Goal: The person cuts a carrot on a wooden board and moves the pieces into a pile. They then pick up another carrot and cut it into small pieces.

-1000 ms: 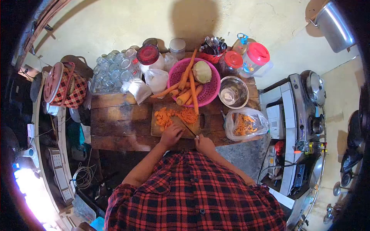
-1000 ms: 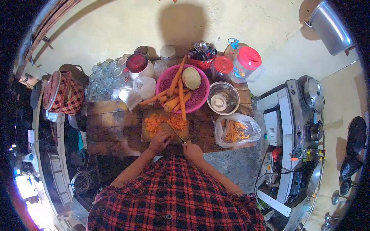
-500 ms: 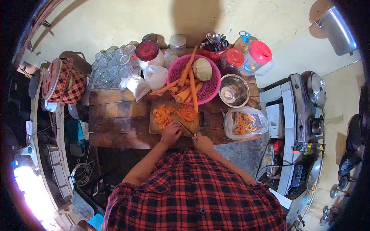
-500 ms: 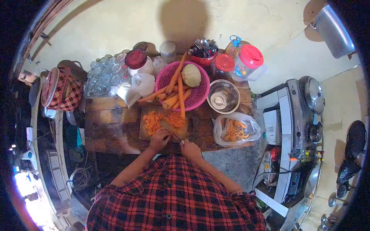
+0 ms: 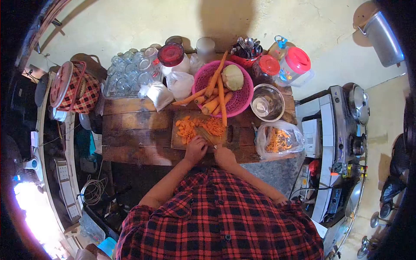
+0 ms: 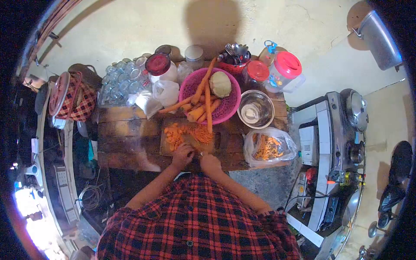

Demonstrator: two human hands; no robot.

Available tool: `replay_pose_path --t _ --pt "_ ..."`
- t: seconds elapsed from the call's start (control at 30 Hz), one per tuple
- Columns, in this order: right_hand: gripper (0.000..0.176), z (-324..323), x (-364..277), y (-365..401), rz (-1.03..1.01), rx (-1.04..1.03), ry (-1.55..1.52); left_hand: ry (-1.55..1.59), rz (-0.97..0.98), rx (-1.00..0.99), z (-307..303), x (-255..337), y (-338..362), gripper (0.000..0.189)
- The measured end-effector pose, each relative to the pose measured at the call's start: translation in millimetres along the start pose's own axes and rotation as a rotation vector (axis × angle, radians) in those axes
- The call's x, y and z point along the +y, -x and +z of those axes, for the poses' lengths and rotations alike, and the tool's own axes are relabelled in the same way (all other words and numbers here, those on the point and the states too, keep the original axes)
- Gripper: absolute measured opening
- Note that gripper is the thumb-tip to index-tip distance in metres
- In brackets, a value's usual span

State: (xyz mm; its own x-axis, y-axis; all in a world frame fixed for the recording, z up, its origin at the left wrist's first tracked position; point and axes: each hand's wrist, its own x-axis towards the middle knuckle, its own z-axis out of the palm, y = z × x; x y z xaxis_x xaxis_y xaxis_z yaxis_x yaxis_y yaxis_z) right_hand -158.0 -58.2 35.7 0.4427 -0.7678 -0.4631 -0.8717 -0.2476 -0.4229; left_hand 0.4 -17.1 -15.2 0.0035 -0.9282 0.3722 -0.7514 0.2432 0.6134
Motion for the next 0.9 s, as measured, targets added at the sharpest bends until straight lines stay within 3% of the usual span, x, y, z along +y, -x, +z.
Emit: replay_pose_path --t 0.1,0.33,0.53,0.8,0.9 --pt "0.029 -14.6 3.6 15.3 0.007 -0.050 -0.003 0.024 -0.054 0.004 0.7 2.5 2.0 0.012" --pt "0.030 20.5 5.3 5.2 0.046 0.000 -0.018 0.037 -0.045 -0.007 0.6 1.8 -1.5 0.012" --pt "0.028 3.1 4.5 9.4 -0.117 0.067 0.002 0.006 -0.034 -0.015 -1.9 2.3 -4.5 0.011" --pt "0.029 21.7 -3.2 3.2 0.050 0.047 -0.026 -0.034 -0.043 0.030 0.0 3.8 -1.4 0.011" --pt "0.028 14.5 -9.8 -5.5 -0.009 0.071 -0.015 0.005 -0.054 0.004 -0.2 3.3 -1.0 0.011"
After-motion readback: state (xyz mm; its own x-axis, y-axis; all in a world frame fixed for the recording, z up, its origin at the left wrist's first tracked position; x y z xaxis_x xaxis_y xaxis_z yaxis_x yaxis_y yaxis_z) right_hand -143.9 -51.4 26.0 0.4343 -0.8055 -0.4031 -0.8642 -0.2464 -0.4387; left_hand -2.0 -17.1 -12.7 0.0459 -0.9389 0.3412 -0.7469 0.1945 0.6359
